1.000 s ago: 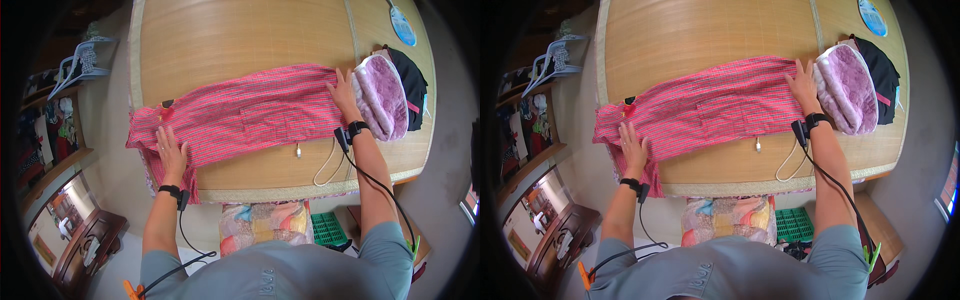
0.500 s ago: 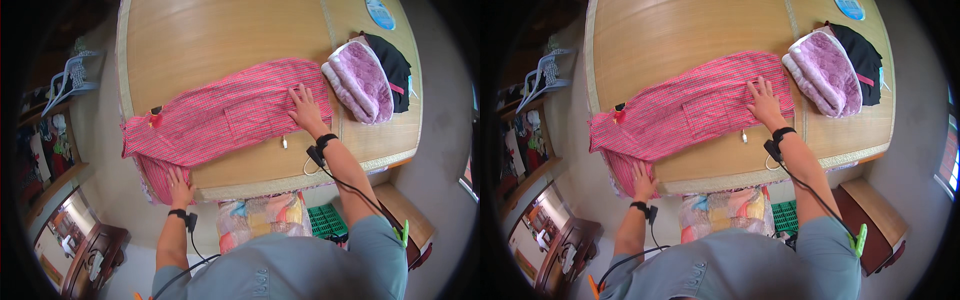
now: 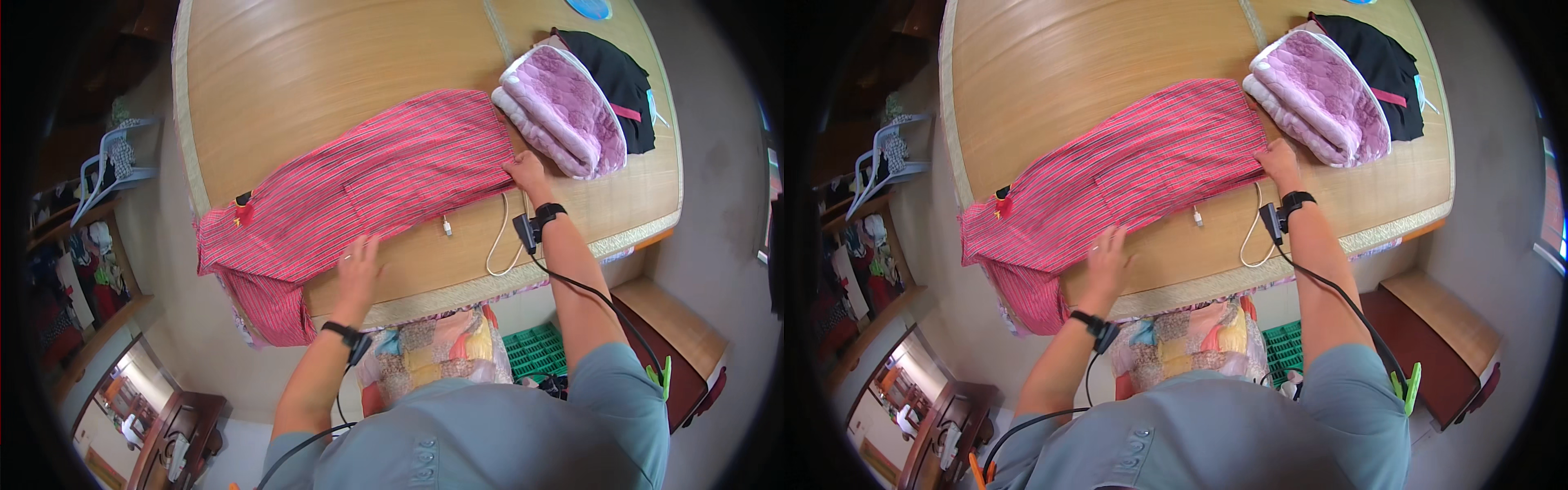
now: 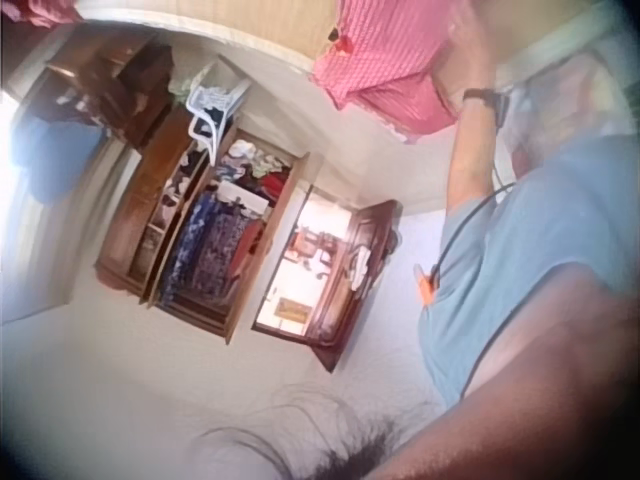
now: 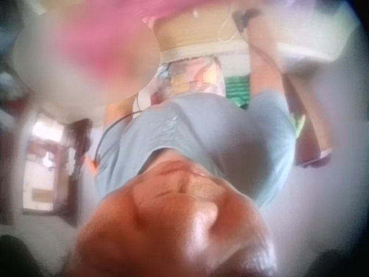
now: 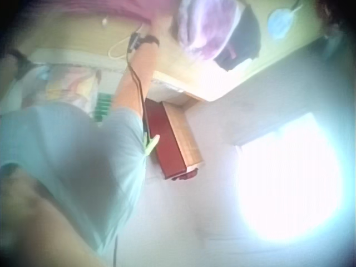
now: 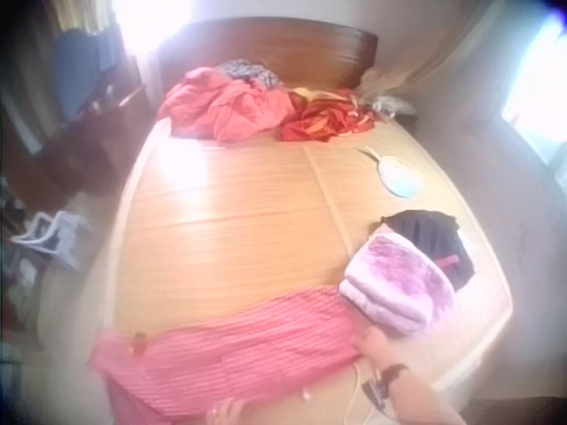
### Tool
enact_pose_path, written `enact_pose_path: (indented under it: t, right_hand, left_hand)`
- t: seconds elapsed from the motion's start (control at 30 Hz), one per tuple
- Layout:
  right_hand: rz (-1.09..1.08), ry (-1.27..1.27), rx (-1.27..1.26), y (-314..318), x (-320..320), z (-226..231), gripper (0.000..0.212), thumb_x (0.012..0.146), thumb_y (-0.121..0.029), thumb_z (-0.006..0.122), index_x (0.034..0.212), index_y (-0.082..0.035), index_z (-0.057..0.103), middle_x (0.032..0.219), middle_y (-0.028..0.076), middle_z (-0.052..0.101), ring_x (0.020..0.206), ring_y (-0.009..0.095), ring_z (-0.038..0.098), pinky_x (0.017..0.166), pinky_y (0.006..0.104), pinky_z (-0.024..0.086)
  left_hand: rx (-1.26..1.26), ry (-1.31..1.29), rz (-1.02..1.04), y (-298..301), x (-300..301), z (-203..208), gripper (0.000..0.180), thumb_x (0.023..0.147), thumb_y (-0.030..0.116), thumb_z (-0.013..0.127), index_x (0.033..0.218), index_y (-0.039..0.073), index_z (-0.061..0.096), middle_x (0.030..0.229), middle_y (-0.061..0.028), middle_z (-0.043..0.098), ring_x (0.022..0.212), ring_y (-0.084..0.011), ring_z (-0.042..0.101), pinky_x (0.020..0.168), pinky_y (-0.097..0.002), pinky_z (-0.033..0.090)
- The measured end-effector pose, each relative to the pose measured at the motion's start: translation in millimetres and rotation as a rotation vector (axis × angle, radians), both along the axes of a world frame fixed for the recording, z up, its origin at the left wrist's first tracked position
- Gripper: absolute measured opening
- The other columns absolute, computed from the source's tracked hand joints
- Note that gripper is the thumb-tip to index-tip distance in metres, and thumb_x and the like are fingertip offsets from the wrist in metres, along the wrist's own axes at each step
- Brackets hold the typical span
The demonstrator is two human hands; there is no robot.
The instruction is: Folding various items of clothing on a bed and placing them into a cupboard.
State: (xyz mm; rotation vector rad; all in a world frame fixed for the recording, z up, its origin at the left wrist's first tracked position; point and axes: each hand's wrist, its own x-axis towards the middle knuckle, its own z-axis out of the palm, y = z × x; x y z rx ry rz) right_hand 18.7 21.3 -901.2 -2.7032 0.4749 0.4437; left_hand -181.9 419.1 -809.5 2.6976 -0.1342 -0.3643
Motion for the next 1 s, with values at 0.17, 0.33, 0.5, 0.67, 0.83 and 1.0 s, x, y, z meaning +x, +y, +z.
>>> enact_pose_path:
  t: [0.17, 0.33, 0.5, 0.67, 0.83, 1.0]
  right_hand:
    - [-0.364, -0.137, 0.543, 42.0, -7.7, 34.8, 0.030, 0.071, -0.011, 0.077, 0.094, -0.002, 0.060, 0.084, 0.013, 0.066, 0.080, 0.023, 0.066, 0.071, 0.0321, 0.051]
    - [-0.019, -0.579, 0.572, 111.8, -5.7, 109.4, 0.033, 0.079, -0.006, 0.068, 0.110, -0.006, 0.058, 0.081, 0.010, 0.065, 0.073, 0.022, 0.064, 0.067, 0.0335, 0.052]
    - [-0.065, -0.481, 0.703, 146.7, -9.2, 127.4, 0.035, 0.081, -0.004, 0.066, 0.116, -0.008, 0.060, 0.086, 0.009, 0.066, 0.074, 0.014, 0.062, 0.066, 0.0276, 0.051]
    - [-0.126, -0.397, 0.920, 129.5, -29.0, 128.1, 0.035, 0.083, -0.011, 0.066, 0.117, -0.006, 0.058, 0.082, 0.011, 0.066, 0.072, 0.022, 0.064, 0.066, 0.0331, 0.051]
    - [-0.220, -0.305, 1.015, 92.7, -35.5, 103.7, 0.041, 0.082, -0.016, 0.069, 0.120, -0.004, 0.056, 0.082, 0.011, 0.066, 0.071, 0.023, 0.064, 0.065, 0.0348, 0.051]
    - [-0.148, -0.014, 0.662, 55.7, -32.0, 71.8, 0.047, 0.079, -0.024, 0.073, 0.118, -0.004, 0.055, 0.079, 0.012, 0.065, 0.073, 0.027, 0.064, 0.069, 0.0389, 0.050]
  left_hand:
    - [-0.102, -0.008, -0.024, -80.9, 59.7, 15.1, 0.066, 0.076, 0.025, 0.075, 0.133, 0.011, 0.047, 0.133, -0.0144, 0.047, 0.121, -0.0327, 0.046, 0.097, -0.0458, 0.039]
    - [-0.274, -0.116, -0.009, -128.9, 120.5, 42.1, 0.069, 0.076, 0.018, 0.075, 0.136, 0.008, 0.042, 0.136, -0.0189, 0.044, 0.121, -0.0375, 0.046, 0.096, -0.0460, 0.042]
    - [-0.465, -0.170, 0.039, -146.7, 176.3, 40.0, 0.058, 0.078, 0.008, 0.069, 0.131, 0.002, 0.046, 0.121, -0.0213, 0.055, 0.105, -0.0357, 0.058, 0.088, -0.0406, 0.049]
    - [-0.711, 0.150, 0.232, -142.0, 181.5, 26.0, 0.028, 0.085, 0.001, 0.060, 0.113, -0.002, 0.062, 0.098, -0.0171, 0.065, 0.090, -0.0264, 0.065, 0.080, -0.0338, 0.051]
    - [-0.720, 0.247, 0.263, -129.6, 178.6, 11.1, 0.011, 0.089, 0.006, 0.060, 0.094, -0.004, 0.064, 0.072, -0.0065, 0.060, 0.067, -0.0114, 0.055, 0.064, -0.0286, 0.046]
    - [-0.802, 0.110, 0.457, -113.7, 182.5, 18.6, 0.020, 0.090, 0.009, 0.062, 0.072, 0.001, 0.056, 0.063, 0.0024, 0.051, 0.059, -0.0052, 0.048, 0.055, -0.0228, 0.041]
